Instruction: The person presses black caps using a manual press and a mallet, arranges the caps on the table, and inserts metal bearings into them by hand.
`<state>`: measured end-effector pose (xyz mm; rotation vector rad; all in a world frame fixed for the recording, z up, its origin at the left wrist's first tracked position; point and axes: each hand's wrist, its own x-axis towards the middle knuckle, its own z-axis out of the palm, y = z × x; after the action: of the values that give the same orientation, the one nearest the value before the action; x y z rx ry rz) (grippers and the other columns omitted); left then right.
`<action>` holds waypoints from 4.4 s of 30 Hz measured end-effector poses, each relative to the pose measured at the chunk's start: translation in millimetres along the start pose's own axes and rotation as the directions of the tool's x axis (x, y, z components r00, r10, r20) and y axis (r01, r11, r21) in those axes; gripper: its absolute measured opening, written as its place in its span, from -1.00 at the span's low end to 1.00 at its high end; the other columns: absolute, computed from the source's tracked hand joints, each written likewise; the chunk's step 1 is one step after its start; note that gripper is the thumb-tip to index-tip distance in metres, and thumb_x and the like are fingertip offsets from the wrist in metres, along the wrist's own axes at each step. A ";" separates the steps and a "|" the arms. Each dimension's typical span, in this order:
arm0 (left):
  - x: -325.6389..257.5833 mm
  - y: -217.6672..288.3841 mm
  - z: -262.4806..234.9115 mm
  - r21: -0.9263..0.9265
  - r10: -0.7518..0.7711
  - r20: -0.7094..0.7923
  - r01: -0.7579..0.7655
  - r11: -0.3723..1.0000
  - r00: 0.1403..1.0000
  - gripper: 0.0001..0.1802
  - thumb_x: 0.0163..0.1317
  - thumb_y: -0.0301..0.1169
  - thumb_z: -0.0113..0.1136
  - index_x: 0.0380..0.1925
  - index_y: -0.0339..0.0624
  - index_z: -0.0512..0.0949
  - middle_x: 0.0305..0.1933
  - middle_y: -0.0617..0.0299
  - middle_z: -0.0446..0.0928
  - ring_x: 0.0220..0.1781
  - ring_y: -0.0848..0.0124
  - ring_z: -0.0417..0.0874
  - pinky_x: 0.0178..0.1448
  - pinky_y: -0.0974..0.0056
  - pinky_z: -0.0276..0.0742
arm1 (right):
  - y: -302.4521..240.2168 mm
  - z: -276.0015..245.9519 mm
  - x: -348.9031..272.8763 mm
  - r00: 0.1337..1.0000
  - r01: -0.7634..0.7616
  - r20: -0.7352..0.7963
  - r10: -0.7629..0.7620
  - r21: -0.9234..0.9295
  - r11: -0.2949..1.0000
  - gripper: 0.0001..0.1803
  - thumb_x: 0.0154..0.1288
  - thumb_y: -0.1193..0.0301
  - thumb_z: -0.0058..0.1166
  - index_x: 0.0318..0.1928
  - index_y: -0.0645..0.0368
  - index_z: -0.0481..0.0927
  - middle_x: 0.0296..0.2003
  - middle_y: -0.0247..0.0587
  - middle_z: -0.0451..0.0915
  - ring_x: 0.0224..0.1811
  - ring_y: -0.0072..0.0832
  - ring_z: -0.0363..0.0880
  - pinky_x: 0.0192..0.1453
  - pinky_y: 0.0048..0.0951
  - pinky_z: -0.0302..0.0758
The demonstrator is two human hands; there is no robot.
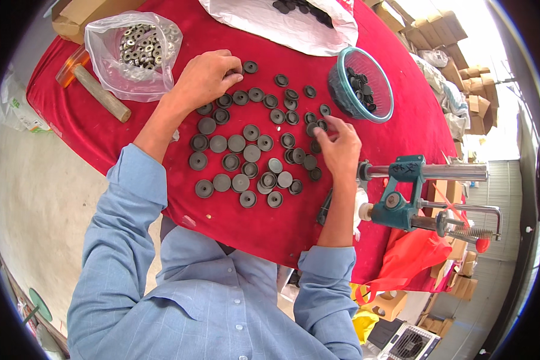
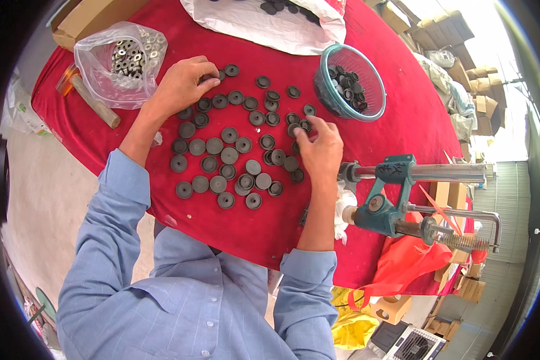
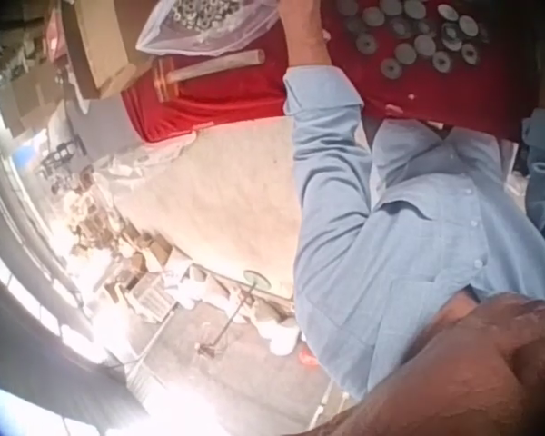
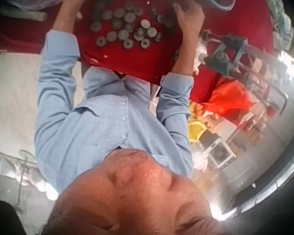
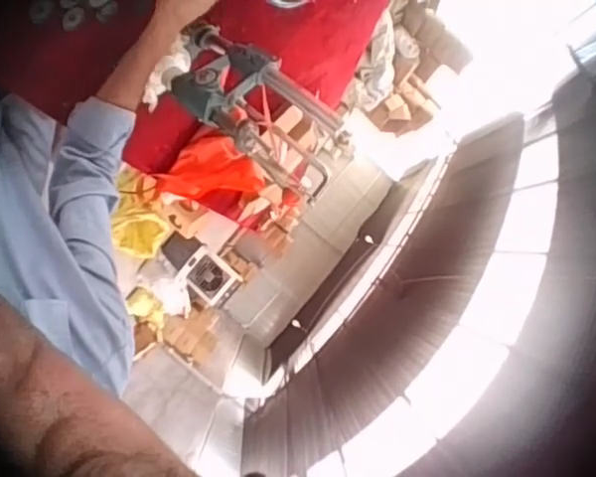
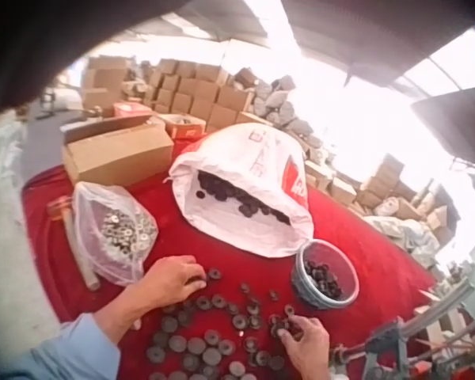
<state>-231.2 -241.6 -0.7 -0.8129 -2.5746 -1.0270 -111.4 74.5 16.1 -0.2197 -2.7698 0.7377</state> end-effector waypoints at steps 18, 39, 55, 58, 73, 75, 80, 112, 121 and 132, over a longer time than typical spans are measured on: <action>0.4 2.8 -3.5 -0.021 0.040 0.006 -0.040 0.999 0.999 -0.81 0.26 -0.39 0.40 -0.24 -0.29 0.70 -0.26 0.05 0.66 -0.24 0.14 0.74 -0.13 0.11 0.64 | -15.9 22.0 -23.1 0.915 0.404 0.002 -0.404 -0.034 0.914 -0.77 0.19 0.56 0.37 -0.12 0.20 0.70 -0.14 -0.06 0.62 -0.16 -0.06 0.68 -0.07 -0.14 0.63; -21.8 50.1 15.5 -0.070 0.188 0.485 -0.176 0.982 0.854 -0.68 0.14 -0.39 0.48 -0.10 -0.19 0.69 -0.08 0.03 0.56 -0.02 0.02 0.68 0.06 -0.04 0.63 | -20.2 -24.4 -58.8 0.984 -0.027 0.175 0.020 0.042 0.999 -0.63 0.24 0.51 0.32 0.08 0.18 0.69 -0.08 -0.04 0.66 -0.09 -0.06 0.71 0.04 -0.14 0.62; -16.6 45.4 14.3 -0.110 0.193 0.442 -0.161 0.981 0.876 -0.65 0.13 -0.43 0.48 -0.08 -0.29 0.69 -0.07 0.02 0.56 -0.10 0.04 0.69 0.00 0.00 0.64 | -19.9 -21.5 -79.6 0.993 0.038 0.116 -0.020 -0.154 0.987 -0.60 0.18 0.46 0.36 0.06 0.16 0.69 -0.09 -0.09 0.62 -0.23 -0.21 0.72 -0.08 -0.15 0.64; -17.3 44.1 16.8 -0.089 0.196 0.432 -0.175 0.981 0.880 -0.65 0.13 -0.42 0.48 -0.08 -0.28 0.69 -0.08 0.03 0.56 -0.11 0.04 0.69 -0.01 0.00 0.64 | -20.1 -23.6 -78.3 0.997 0.014 0.078 -0.014 0.000 1.000 -0.60 0.16 0.51 0.34 0.05 0.15 0.68 -0.14 -0.13 0.59 -0.35 -0.29 0.68 -0.17 -0.22 0.62; -29.6 78.5 30.3 -0.325 0.448 0.309 -0.349 0.879 0.839 -0.61 0.06 -0.33 0.56 -0.12 -0.20 0.70 -0.14 0.12 0.57 -0.09 0.11 0.68 -0.04 0.05 0.63 | -20.0 13.4 -41.3 0.925 0.379 -0.024 -0.380 -0.038 0.925 -0.83 0.20 0.63 0.27 -0.19 0.22 0.63 -0.26 -0.13 0.58 -0.30 -0.17 0.66 -0.19 -0.20 0.60; -35.6 84.1 38.8 -0.338 0.534 0.342 -0.429 0.838 0.773 -0.65 0.06 -0.34 0.55 -0.14 -0.18 0.72 -0.14 0.16 0.58 -0.05 0.15 0.66 0.03 0.06 0.62 | -21.2 9.8 -41.8 0.900 0.433 -0.016 -0.435 -0.069 0.899 -0.84 0.23 0.65 0.25 -0.18 0.25 0.66 -0.26 -0.13 0.60 -0.30 -0.21 0.68 -0.20 -0.24 0.61; -43.1 84.8 51.1 -0.348 0.562 0.421 -0.445 0.825 0.712 -0.76 0.15 -0.36 0.48 -0.17 -0.15 0.75 -0.16 0.17 0.60 -0.05 0.19 0.63 0.04 0.08 0.61 | -24.8 -11.3 -67.8 0.972 0.217 0.085 -0.221 0.053 0.975 -0.71 0.24 0.59 0.25 -0.02 0.17 0.74 -0.16 -0.10 0.65 -0.14 -0.12 0.69 -0.04 -0.18 0.60; -38.9 87.3 52.7 -0.220 0.384 0.100 -0.356 0.908 0.918 -0.84 0.17 -0.59 0.28 -0.24 -0.24 0.69 -0.32 0.09 0.60 -0.28 0.10 0.69 -0.23 0.04 0.61 | -32.7 -12.7 -104.1 0.971 0.206 0.081 -0.225 0.190 0.960 -0.58 0.20 0.49 0.40 0.10 0.20 0.69 -0.08 -0.03 0.60 -0.08 -0.06 0.66 0.01 -0.13 0.61; -54.8 74.2 -46.1 -0.183 0.001 -0.035 -0.007 0.983 0.999 -0.84 0.36 -0.61 0.23 -0.12 -0.30 0.72 -0.29 0.26 0.66 -0.30 0.55 0.58 -0.21 0.40 0.49 | -29.9 -2.8 -117.4 0.959 0.263 0.076 -0.274 0.125 0.957 -0.70 0.20 0.54 0.37 -0.04 0.13 0.70 -0.13 -0.17 0.62 -0.16 -0.12 0.66 -0.06 -0.13 0.61; -91.3 78.2 -3.3 0.050 0.158 0.198 -0.171 0.984 0.967 -0.63 0.28 -0.40 0.38 0.07 -0.27 0.66 0.02 0.01 0.59 0.01 0.03 0.66 0.10 0.01 0.63 | -30.2 -25.3 -138.0 0.997 -0.018 0.078 -0.016 0.422 0.907 -0.84 0.24 0.61 0.33 -0.16 0.25 0.73 -0.25 -0.19 0.68 -0.38 -0.41 0.68 -0.30 -0.40 0.57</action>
<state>-111.4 -234.3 6.6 -1.1383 -2.6274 -0.8464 25.2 31.0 22.7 -0.1042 -2.5949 1.3461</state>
